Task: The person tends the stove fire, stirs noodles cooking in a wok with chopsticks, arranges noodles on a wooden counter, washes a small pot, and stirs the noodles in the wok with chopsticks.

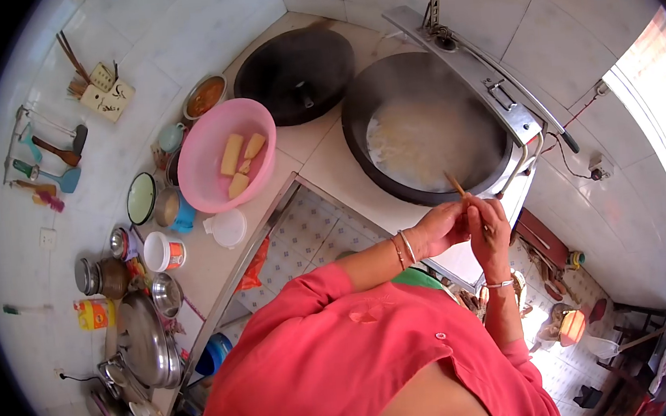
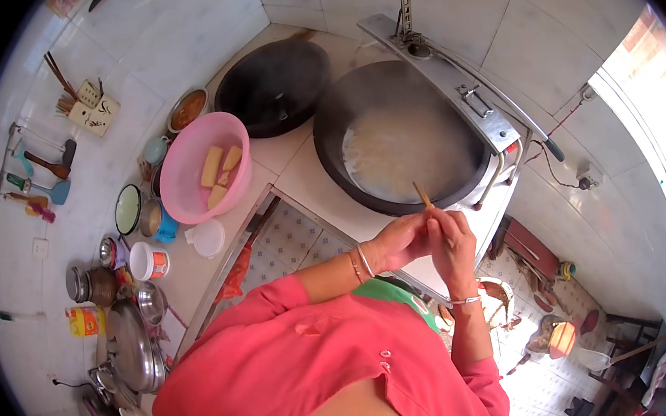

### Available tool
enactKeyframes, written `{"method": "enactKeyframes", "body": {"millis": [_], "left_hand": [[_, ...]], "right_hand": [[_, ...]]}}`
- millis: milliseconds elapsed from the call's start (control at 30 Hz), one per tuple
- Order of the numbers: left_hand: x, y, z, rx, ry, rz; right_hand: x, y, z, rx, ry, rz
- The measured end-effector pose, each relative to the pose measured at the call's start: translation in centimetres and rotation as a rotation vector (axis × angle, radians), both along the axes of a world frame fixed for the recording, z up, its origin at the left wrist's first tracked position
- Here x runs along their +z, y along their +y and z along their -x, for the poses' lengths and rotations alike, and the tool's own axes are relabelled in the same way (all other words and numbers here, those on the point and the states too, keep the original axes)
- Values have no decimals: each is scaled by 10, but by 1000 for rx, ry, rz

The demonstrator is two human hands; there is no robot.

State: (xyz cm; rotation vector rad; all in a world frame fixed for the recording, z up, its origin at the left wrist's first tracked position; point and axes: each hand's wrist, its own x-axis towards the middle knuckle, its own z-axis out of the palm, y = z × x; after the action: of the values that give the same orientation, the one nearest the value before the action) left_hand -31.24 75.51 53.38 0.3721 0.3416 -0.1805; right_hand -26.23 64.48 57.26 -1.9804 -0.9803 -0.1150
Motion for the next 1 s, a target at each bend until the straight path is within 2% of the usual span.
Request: {"method": "enactKeyframes", "body": {"millis": [67,100,133,200,433,500,533,567,633,700,733,767,833,867,933,1000], "left_hand": [[-4,22,9,-77,-33,-43],[-2,31,12,-68,-9,-90],[-1,38,15,-60,15,-138],[-17,54,19,53,42,-155],[-46,115,31,298,170,-113],[-51,129,30,346,173,-110],[-52,133,27,352,168,-110],[-53,136,24,359,179,-116],[-58,141,17,373,186,-121],[-67,144,8,368,232,-80],[-66,144,5,373,230,-79],[-65,144,1,365,250,-80],[-69,146,-6,349,281,-80],[-76,147,-9,343,253,-89],[-81,144,-14,326,237,-87],[-75,143,-19,343,267,-102]], "right_hand": [[-11,6,-20,-72,204,-119],[-12,13,-29,-57,434,-253],[-20,20,-42,-90,556,-338],[-34,39,-66,-129,638,-387],[-102,114,-119,-49,728,-213],[-115,136,-125,-138,748,32],[-134,144,-131,-132,744,33],[-164,153,-140,-59,545,86],[-221,174,-156,20,340,138],[-262,198,-171,-45,786,67],[-266,207,-177,-40,783,69],[-270,216,-185,-42,552,164],[-264,233,-193,-48,331,258],[-259,241,-196,-8,417,-94],[-227,235,-199,15,501,-439],[-173,222,-202,35,816,-429]]}}
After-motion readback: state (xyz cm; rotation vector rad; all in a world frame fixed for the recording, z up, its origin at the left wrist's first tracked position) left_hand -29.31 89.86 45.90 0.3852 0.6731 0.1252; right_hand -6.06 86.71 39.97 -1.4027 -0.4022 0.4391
